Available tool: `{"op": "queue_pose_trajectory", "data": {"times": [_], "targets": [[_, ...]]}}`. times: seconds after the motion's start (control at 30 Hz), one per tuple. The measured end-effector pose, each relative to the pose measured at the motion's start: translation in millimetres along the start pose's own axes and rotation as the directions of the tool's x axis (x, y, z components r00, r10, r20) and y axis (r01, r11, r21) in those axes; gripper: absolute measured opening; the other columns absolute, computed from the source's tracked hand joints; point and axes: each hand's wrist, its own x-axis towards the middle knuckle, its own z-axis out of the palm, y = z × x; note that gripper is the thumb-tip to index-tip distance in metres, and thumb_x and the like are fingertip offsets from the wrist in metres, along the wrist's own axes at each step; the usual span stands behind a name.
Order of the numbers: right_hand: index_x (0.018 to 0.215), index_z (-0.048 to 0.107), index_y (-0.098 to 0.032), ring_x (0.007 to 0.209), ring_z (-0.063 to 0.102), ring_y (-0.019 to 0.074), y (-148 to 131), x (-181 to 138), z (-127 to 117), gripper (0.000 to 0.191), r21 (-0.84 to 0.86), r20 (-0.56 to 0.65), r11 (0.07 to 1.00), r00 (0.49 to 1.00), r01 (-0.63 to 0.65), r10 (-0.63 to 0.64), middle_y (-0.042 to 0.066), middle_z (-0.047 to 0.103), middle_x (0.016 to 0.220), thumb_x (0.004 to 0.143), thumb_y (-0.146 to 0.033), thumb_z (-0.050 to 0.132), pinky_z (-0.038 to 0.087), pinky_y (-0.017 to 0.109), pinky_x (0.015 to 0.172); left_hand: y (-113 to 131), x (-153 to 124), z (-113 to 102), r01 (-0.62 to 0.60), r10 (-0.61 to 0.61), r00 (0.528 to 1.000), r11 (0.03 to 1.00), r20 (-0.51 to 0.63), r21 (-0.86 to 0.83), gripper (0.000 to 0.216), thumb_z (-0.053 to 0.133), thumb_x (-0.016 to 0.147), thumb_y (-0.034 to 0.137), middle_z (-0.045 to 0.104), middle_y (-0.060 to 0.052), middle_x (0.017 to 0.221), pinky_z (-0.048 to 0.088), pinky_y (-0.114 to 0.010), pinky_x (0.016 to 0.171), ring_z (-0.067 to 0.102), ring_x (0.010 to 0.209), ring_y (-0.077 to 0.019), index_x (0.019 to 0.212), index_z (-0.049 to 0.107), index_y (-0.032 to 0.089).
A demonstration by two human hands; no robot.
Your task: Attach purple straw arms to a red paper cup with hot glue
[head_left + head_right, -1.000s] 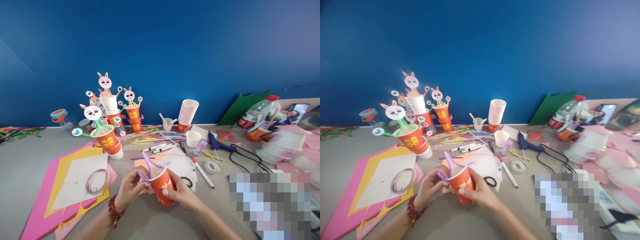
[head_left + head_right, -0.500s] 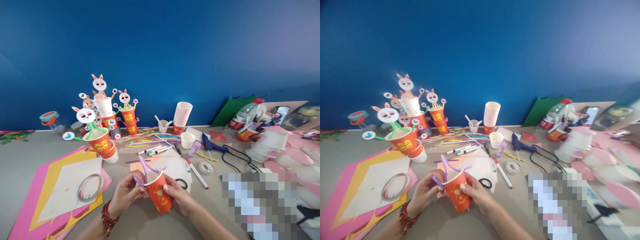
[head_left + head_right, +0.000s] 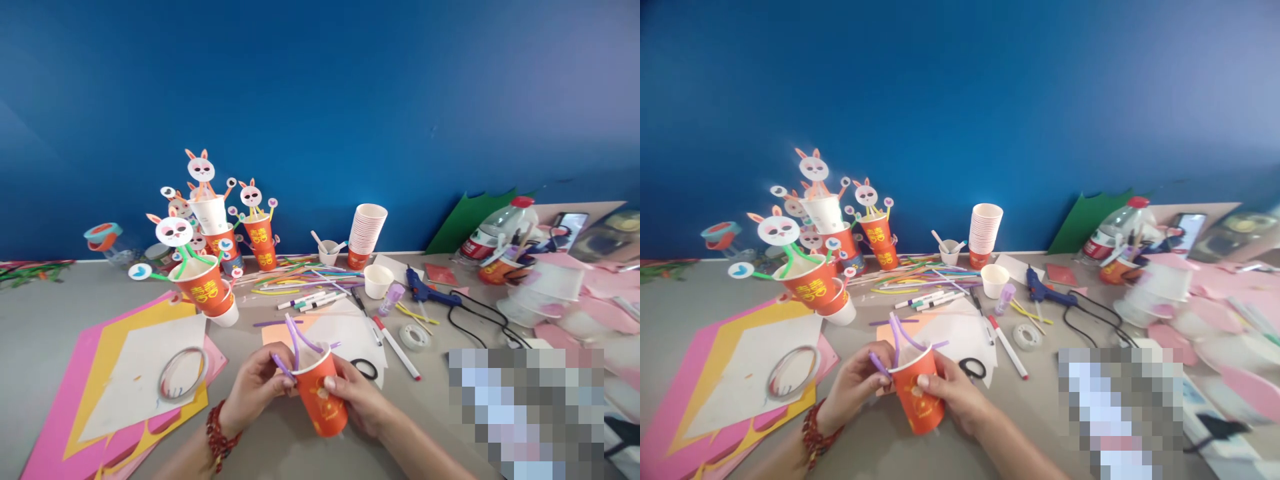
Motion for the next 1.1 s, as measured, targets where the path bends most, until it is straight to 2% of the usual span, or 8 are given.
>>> {"op": "queue_pose_trajectory", "data": {"times": [0.5,0.63,0.7,0.77,0.83,0.93,1.03,1.1], "targets": [[0.106,0.069,-0.018,0.089,0.064,0.0234,-2,-1,1,0.06,-0.123,-0.012,0.992,1.0,-0.004,0.003,0.007,0.071,0.097,0.062,-0.055,0.084,0.048,0.033,0.082,2,3,4,0.016,-0.017,1.0,1.0,-0.027,-0.024,0.022,0.075,0.08,0.029,0.054,-0.001,0.077,0.046,-0.018,0.052,0.053,0.058,-0.0075,0.08,0.058,0.015],[0.108,0.067,-0.017,0.085,0.061,0.0223,-11,-2,1,0.064,-0.366,0.039,0.93,0.999,0.026,-0.012,0.007,0.07,0.099,0.07,-0.068,0.072,0.046,0.031,0.077,5,3,2,-0.062,0.064,0.997,0.996,-0.042,0.069,0.02,0.074,0.082,0.03,0.057,-0.002,0.078,0.047,-0.02,0.055,0.055,0.06,-0.0093,0.081,0.06,0.015],[0.102,0.069,-0.015,0.075,0.058,0.0199,-18,-3,0,0.062,-0.624,0.046,0.778,0.997,0.072,-0.055,0.007,0.07,0.089,0.077,-0.071,0.061,0.044,0.029,0.068,5,3,0,-0.12,0.127,0.991,0.984,-0.041,0.134,0.017,0.072,0.084,0.03,0.058,-0.002,0.078,0.048,-0.022,0.06,0.057,0.065,-0.0112,0.082,0.062,0.016],[0.085,0.069,-0.015,0.061,0.051,0.0163,-26,-5,-3,0.057,-0.857,0.019,0.505,0.985,0.104,-0.17,0.004,0.065,0.071,0.082,-0.07,0.055,0.037,0.027,0.058,4,3,-2,-0.178,0.187,0.982,0.962,-0.029,0.206,0.016,0.071,0.085,0.03,0.06,-0.003,0.078,0.048,-0.023,0.065,0.059,0.072,-0.0132,0.083,0.064,0.017],[0.067,0.061,-0.016,0.053,0.045,0.0142,-31,-8,-4,0.051,-0.961,0.032,0.246,0.936,0.125,-0.351,0.002,0.056,0.057,0.086,-0.063,0.054,0.03,0.027,0.053,5,4,-3,-0.22,0.232,0.973,0.937,-0.013,0.271,0.015,0.071,0.085,0.03,0.062,-0.004,0.078,0.048,-0.023,0.068,0.06,0.075,-0.0141,0.084,0.065,0.017],[0.064,0.053,-0.019,0.051,0.045,0.0135,-36,-13,-1,0.035,-0.962,0.189,0.043,0.767,0.271,-0.613,0.0,0.051,0.054,0.092,-0.04,0.055,0.031,0.026,0.051,6,4,-3,-0.252,0.262,0.965,0.906,0.017,0.34,0.014,0.07,0.085,0.029,0.064,-0.004,0.077,0.049,-0.025,0.068,0.061,0.074,-0.0149,0.085,0.065,0.017],[0.084,0.059,-0.02,0.06,0.054,0.0161,-35,-16,7,0.004,-0.877,0.4,-0.124,0.56,0.465,-0.726,0.002,0.06,0.067,0.086,-0.017,0.062,0.043,0.028,0.058,6,4,-2,-0.269,0.271,0.961,0.883,0.05,0.386,0.012,0.069,0.087,0.028,0.065,-0.005,0.076,0.05,-0.026,0.069,0.062,0.075,-0.0161,0.087,0.064,0.017],[0.101,0.061,-0.019,0.075,0.061,0.0202,-32,-16,12,0.021,-0.83,0.495,-0.224,0.491,0.511,-0.717,0.006,0.066,0.082,0.081,-0.012,0.065,0.05,0.033,0.069,6,4,-3,-0.268,0.269,0.962,0.875,0.055,0.403,0.013,0.069,0.087,0.029,0.065,-0.005,0.076,0.05,-0.027,0.069,0.062,0.075,-0.0161,0.088,0.064,0.016]]}}
